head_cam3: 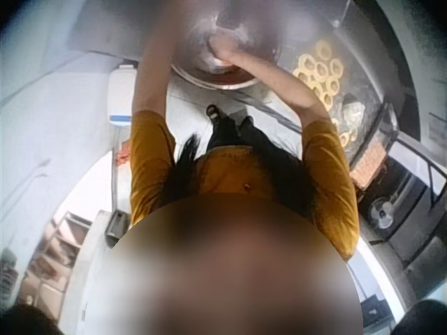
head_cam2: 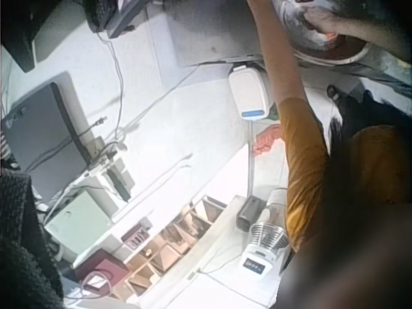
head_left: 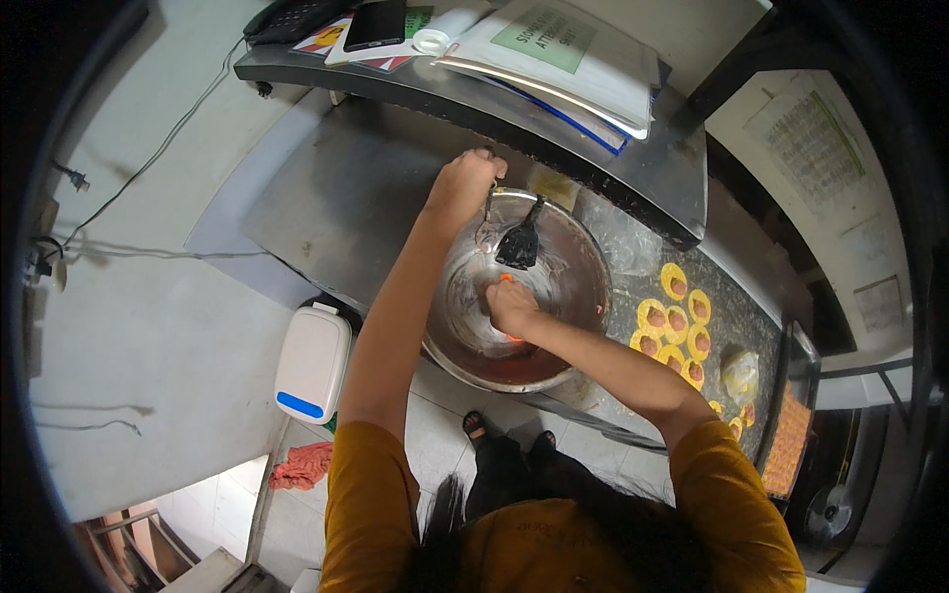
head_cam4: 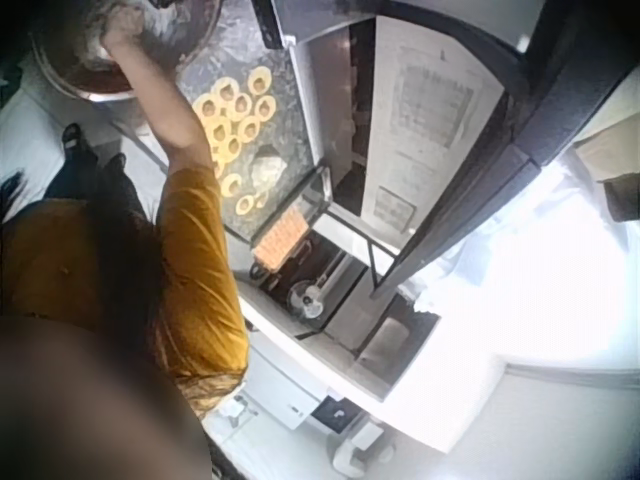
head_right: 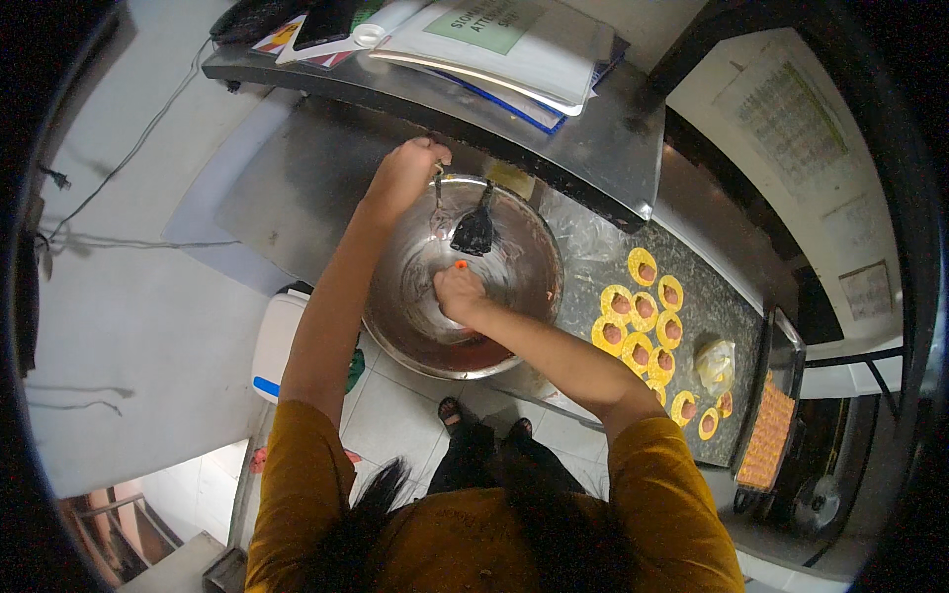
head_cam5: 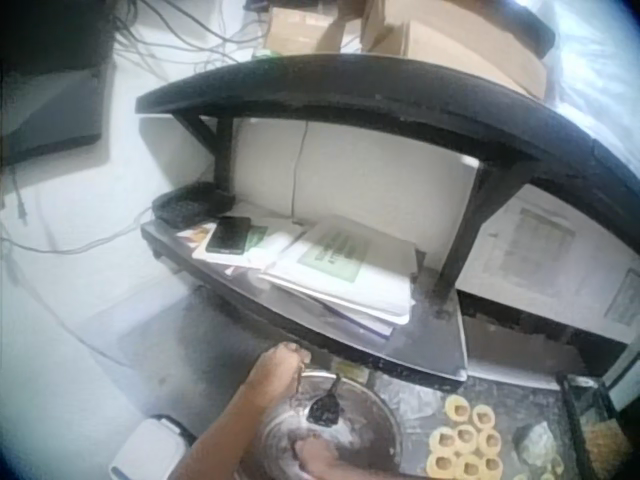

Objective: The person scoops a pink filling from a metal bowl using a spoon and places it into yellow circular wrappers on a countertop. They then fold the wrappers around the filling to form small dumplings and place them onto a metal tray.

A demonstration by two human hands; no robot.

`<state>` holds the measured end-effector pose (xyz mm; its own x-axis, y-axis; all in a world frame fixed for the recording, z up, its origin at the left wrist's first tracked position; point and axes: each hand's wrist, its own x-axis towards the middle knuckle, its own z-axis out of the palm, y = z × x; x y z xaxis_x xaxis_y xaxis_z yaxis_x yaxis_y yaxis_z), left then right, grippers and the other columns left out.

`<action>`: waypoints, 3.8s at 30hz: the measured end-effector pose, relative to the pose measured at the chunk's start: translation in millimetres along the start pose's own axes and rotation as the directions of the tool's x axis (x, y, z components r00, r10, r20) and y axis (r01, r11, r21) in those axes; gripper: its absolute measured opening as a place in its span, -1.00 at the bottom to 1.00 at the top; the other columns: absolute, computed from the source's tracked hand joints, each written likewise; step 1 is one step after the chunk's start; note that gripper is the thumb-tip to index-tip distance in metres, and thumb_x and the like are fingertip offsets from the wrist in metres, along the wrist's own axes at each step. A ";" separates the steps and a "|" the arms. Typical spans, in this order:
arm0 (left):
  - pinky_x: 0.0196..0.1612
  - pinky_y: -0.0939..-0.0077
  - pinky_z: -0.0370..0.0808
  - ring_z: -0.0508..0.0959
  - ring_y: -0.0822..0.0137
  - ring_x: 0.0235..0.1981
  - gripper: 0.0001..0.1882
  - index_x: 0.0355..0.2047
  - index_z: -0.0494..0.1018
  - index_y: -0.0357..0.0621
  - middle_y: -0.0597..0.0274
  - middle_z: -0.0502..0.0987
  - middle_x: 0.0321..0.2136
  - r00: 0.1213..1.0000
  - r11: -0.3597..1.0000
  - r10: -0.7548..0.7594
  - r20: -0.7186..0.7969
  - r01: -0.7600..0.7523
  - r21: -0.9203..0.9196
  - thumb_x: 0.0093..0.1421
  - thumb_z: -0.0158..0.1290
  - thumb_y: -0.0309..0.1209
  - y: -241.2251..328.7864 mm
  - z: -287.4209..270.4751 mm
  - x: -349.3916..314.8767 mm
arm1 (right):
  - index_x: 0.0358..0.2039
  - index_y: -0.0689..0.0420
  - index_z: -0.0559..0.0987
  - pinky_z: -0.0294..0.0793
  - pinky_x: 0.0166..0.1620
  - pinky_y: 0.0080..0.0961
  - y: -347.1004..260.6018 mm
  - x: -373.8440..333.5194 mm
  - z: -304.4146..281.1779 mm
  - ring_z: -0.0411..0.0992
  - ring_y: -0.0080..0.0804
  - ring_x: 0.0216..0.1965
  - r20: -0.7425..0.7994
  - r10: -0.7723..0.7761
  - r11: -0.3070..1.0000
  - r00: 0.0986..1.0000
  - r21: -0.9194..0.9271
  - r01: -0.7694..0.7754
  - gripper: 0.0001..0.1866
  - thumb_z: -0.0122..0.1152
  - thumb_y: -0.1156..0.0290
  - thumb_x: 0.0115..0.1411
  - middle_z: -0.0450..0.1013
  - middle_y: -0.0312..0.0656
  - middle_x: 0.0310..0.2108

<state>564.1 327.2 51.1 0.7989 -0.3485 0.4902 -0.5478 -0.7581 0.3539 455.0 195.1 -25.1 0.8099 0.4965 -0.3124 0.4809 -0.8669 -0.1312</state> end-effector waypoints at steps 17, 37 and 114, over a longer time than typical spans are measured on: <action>-0.17 0.29 0.43 0.44 0.12 -0.16 -0.58 -0.16 0.39 -0.06 0.13 0.42 -0.26 0.995 0.993 -0.102 0.003 0.101 0.057 -0.12 0.11 -0.49 8.2 -13.6 -11.0 | -0.40 0.24 0.51 0.47 -0.26 -0.33 14.0 7.6 9.6 0.47 -0.09 -0.30 -0.101 0.151 0.989 0.983 0.026 -0.149 -0.80 -0.08 0.46 0.06 0.47 0.04 -0.38; -0.19 0.35 0.49 0.48 0.18 -0.20 -0.69 -0.25 0.46 -0.17 0.13 0.43 -0.21 0.861 0.798 -0.501 -0.084 0.422 -0.431 -0.08 0.10 -0.59 1.9 -80.1 -121.1 | -0.28 0.34 0.32 0.43 -0.28 -0.10 33.7 60.0 -45.5 0.43 0.15 -0.35 -0.408 0.161 0.948 0.899 0.316 -0.027 -0.75 -0.01 0.59 -0.03 0.42 0.25 -0.43; -0.25 0.31 0.46 0.52 0.07 -0.33 -0.75 -0.28 0.40 -0.22 0.03 0.50 -0.37 0.849 0.800 0.133 0.512 0.213 -0.560 -0.04 -0.01 -0.57 675.0 399.8 -104.4 | -0.52 0.16 0.51 0.38 -0.31 -0.26 452.5 -586.4 229.0 0.40 -0.06 -0.38 -0.339 0.924 0.381 0.176 0.854 -0.355 -0.87 0.02 0.61 -0.13 0.39 -0.07 -0.42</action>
<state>210.2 -368.5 -79.6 0.7325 -0.6785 0.0553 -0.4075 -0.3720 0.8340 120.8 -498.4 -116.7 0.7006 -0.6991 0.1430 -0.3909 -0.5436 -0.7427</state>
